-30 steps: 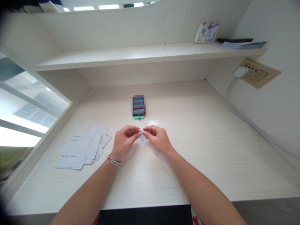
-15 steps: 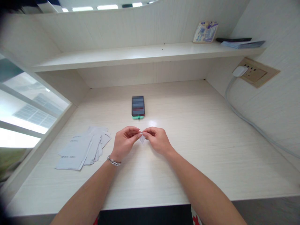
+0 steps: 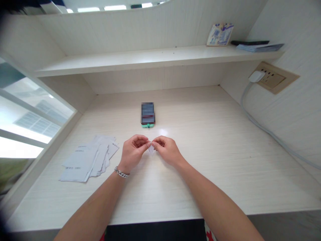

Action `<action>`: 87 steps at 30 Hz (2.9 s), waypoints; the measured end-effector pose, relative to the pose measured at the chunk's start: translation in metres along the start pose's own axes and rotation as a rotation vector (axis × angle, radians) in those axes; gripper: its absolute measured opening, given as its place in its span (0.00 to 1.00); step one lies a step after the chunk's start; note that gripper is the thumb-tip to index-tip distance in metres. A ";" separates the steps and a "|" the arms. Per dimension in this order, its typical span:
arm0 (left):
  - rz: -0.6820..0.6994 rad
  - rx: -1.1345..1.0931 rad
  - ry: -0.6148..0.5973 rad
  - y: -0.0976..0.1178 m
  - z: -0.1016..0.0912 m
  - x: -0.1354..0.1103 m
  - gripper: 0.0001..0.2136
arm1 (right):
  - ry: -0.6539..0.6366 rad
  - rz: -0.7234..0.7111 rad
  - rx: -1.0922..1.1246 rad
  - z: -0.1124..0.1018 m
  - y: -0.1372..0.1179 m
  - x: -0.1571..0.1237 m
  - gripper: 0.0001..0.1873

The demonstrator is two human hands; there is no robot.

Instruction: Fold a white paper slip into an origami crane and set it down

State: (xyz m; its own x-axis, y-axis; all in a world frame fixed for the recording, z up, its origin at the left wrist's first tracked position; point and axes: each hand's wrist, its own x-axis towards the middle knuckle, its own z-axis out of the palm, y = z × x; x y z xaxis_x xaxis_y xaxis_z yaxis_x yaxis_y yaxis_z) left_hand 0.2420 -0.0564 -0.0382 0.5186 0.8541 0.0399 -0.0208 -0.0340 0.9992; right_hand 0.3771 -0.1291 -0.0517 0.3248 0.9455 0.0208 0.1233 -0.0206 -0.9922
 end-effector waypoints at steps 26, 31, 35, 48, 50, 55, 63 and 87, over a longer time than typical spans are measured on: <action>-0.005 -0.038 -0.019 0.001 -0.001 -0.001 0.12 | 0.040 -0.087 -0.149 0.000 -0.008 -0.006 0.07; 0.015 -0.067 -0.003 -0.001 0.000 -0.001 0.12 | 0.076 -0.099 -0.206 0.001 -0.013 -0.007 0.07; -0.022 -0.108 -0.030 -0.004 0.001 0.000 0.16 | 0.107 -0.068 -0.137 0.002 -0.011 -0.005 0.08; -0.062 0.036 -0.095 -0.012 0.006 0.000 0.13 | 0.056 -0.015 0.101 -0.004 0.003 0.004 0.11; -0.032 0.120 -0.085 -0.011 0.004 0.000 0.13 | 0.035 -0.016 0.063 -0.005 0.004 0.004 0.11; 0.022 0.302 -0.122 -0.006 0.001 -0.003 0.13 | 0.053 -0.042 -0.035 -0.005 0.003 0.003 0.11; -0.038 0.181 -0.163 -0.002 0.004 -0.004 0.13 | 0.199 -0.076 -0.111 -0.003 -0.004 0.000 0.09; -0.118 -0.005 -0.162 -0.003 0.003 0.000 0.18 | 0.206 -0.016 0.089 -0.004 -0.001 0.002 0.13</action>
State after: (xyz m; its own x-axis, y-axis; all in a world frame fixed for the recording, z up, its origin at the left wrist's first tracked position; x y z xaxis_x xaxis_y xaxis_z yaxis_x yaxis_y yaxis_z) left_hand 0.2446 -0.0577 -0.0408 0.6482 0.7575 -0.0773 0.0439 0.0641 0.9970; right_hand 0.3811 -0.1285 -0.0505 0.5094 0.8589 0.0527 0.0501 0.0315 -0.9982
